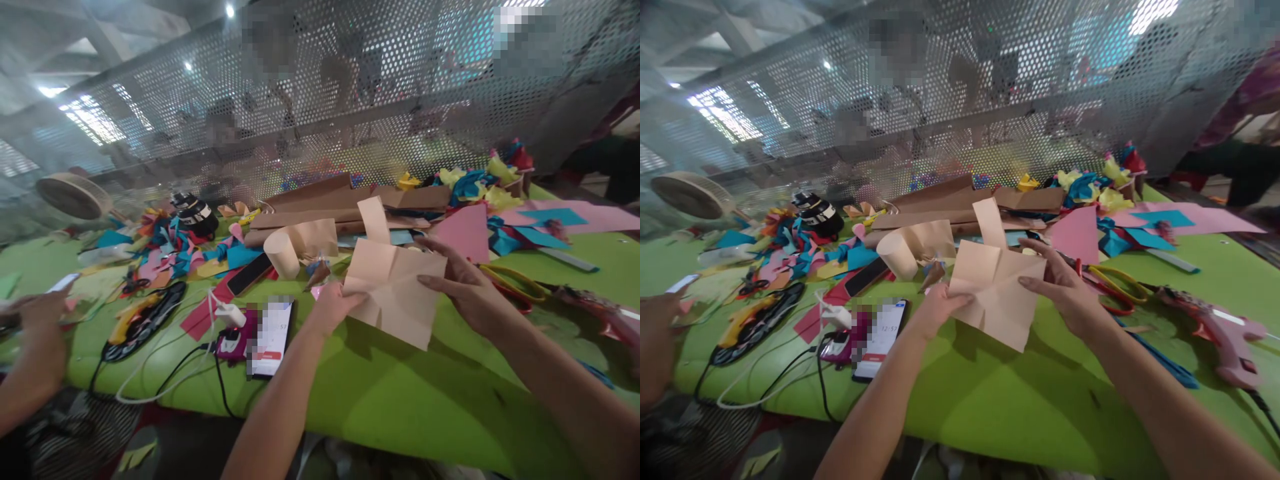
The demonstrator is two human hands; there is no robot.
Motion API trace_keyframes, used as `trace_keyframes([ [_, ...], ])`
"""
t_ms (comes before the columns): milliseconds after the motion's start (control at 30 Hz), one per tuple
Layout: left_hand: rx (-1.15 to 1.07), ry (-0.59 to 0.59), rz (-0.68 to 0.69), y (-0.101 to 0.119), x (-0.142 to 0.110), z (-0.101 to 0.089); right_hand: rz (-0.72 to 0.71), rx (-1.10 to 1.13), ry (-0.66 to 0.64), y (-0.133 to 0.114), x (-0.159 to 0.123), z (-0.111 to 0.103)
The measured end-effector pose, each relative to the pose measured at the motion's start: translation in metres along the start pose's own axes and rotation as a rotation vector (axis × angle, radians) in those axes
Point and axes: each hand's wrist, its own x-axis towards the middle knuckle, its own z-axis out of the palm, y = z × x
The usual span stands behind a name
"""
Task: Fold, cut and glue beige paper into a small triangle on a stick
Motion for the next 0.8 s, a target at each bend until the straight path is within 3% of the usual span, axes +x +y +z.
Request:
trace_keyframes([
  [100, -0.067, -0.001, 0.010, 0.003, -0.001, -0.001, -0.083, -0.068, -0.117, -0.005, -0.001, -0.007],
  [267, -0.078, 0.011, 0.022, 0.011, -0.003, -0.002, -0.224, -0.125, -0.181, -0.007, -0.001, -0.019],
  [433, -0.104, 0.009, 0.010, 0.010, -0.005, 0.000, -0.290, -0.319, -0.149, -0.017, -0.001, -0.018],
  [567, -0.066, 0.024, -0.029, 0.003, -0.003, -0.001, -0.226, -0.388, -0.124, -0.019, 0.001, -0.016],
  [800, -0.029, -0.081, 0.024, -0.002, -0.001, -0.001, -0.059, -0.190, -0.011, 0.002, 0.008, -0.017],
])
